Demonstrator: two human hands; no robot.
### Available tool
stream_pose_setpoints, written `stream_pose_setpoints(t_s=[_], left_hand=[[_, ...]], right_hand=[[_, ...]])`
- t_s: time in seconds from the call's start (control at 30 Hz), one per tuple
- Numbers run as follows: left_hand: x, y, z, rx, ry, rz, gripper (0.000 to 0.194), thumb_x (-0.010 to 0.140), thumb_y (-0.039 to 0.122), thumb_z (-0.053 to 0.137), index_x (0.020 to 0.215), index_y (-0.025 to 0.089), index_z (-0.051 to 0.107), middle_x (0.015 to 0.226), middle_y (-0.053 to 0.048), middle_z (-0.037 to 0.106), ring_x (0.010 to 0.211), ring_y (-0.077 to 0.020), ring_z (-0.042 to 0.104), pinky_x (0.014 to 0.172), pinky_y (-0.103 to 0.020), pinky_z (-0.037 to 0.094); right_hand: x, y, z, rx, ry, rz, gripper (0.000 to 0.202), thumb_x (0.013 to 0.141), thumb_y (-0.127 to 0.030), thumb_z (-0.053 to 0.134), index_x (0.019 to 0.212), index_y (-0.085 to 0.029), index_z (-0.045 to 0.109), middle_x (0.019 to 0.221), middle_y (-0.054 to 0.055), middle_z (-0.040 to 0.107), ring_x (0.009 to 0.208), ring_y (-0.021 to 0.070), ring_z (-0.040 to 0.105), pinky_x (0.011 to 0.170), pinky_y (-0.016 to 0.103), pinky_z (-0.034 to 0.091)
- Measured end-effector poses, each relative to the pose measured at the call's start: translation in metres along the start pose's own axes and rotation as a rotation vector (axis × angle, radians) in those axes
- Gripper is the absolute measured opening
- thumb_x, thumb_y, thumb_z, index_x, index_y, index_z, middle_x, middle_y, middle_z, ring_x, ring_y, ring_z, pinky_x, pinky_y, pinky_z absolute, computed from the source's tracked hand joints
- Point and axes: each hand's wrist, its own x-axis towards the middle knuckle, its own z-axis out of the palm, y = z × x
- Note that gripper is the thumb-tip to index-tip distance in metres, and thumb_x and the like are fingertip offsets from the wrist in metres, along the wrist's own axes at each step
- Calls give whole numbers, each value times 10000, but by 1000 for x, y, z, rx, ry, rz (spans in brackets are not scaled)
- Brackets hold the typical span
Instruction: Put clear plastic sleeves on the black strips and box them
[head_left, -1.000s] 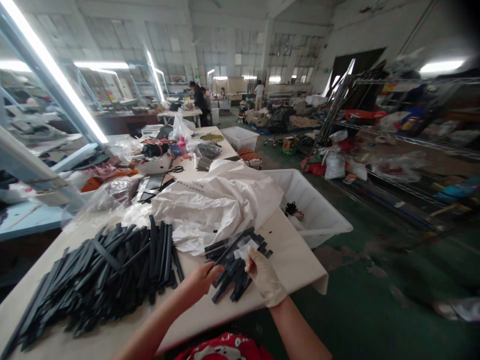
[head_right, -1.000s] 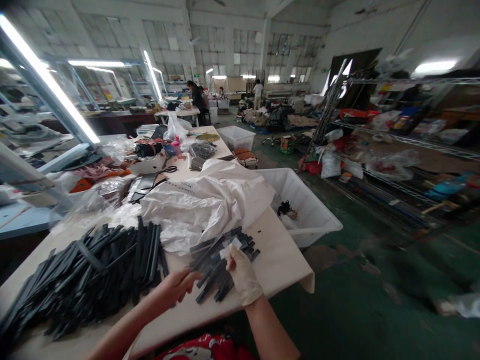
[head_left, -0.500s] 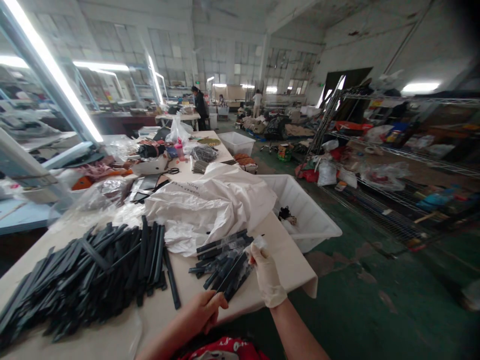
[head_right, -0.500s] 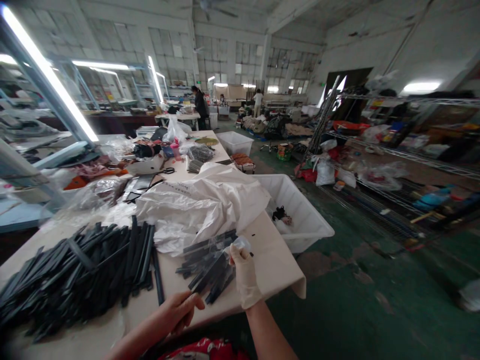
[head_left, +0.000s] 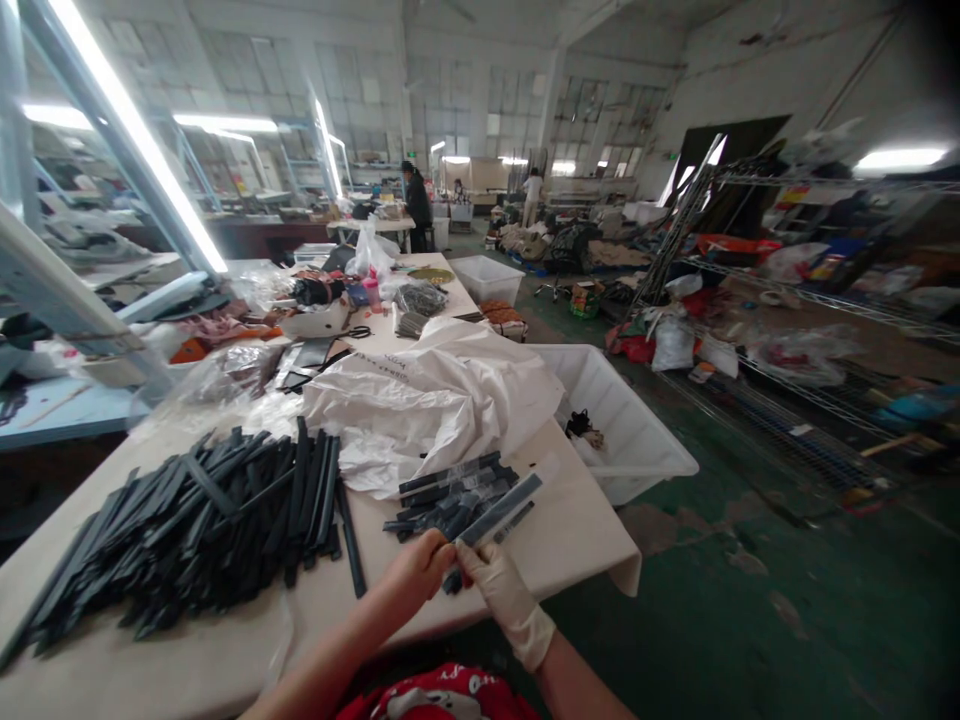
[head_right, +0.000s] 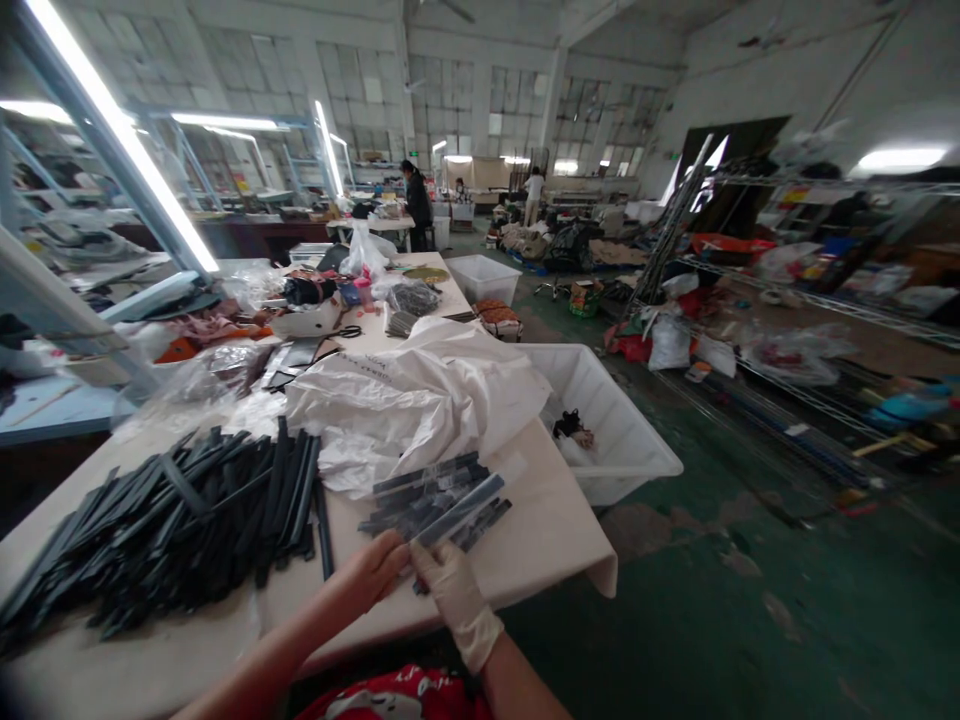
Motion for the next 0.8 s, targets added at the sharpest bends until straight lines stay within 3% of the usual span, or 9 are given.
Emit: stream_pose_setpoints(t_s=[0.07,0.23,0.37,0.43,0.57,0.7,0.8], left_hand=[[-3,-1,-2,61,-41,-15,305,786,482,396,644,215,359,404,102,346,345,-60,298,354,-180,216],[0,-3,6,72,-192,0,295,817,470,332,680,214,383,425,85,402,337,-71,322,356,-191,249],[13,-3,17,54,-119,116,328,819,479,338,650,205,404,447,83,345,398,-76,320,404,-198,260],[16,-6,17,77,-133,106,336,824,486,339,678,198,432,448,87,342,408,-77,323,415,-194,261],[19,-9,16,184,-117,66,339,846,445,319,655,192,439,462,71,388,430,-82,362,433,-190,279],[41,-1,10,451,-70,183,305,865,340,324,678,182,506,599,14,537,564,-109,497,533,-202,344],[77,3,-12,753,42,215,324,881,325,321,729,178,567,761,-35,600,723,-154,565,651,-237,390]], right_hand=[[2,-7,-6,99,14,40,422,617,-555,659,693,-140,671,532,-8,555,511,110,459,523,246,372],[15,-14,-7,514,298,-9,473,717,-594,535,907,-189,689,765,46,671,706,153,593,700,279,461],[11,4,14,512,97,46,453,722,-559,562,893,-162,700,798,63,683,767,166,605,774,294,447],[9,9,17,565,42,85,468,695,-558,595,910,-155,696,803,68,684,771,169,606,771,298,448],[15,12,18,718,244,67,467,698,-573,581,948,-193,684,815,45,690,775,157,607,763,278,453],[29,32,13,673,142,133,482,689,-583,575,958,-195,672,855,54,686,835,195,611,747,311,465],[39,60,-12,547,386,171,529,634,-603,606,963,-192,656,810,46,682,774,196,620,694,313,472]])
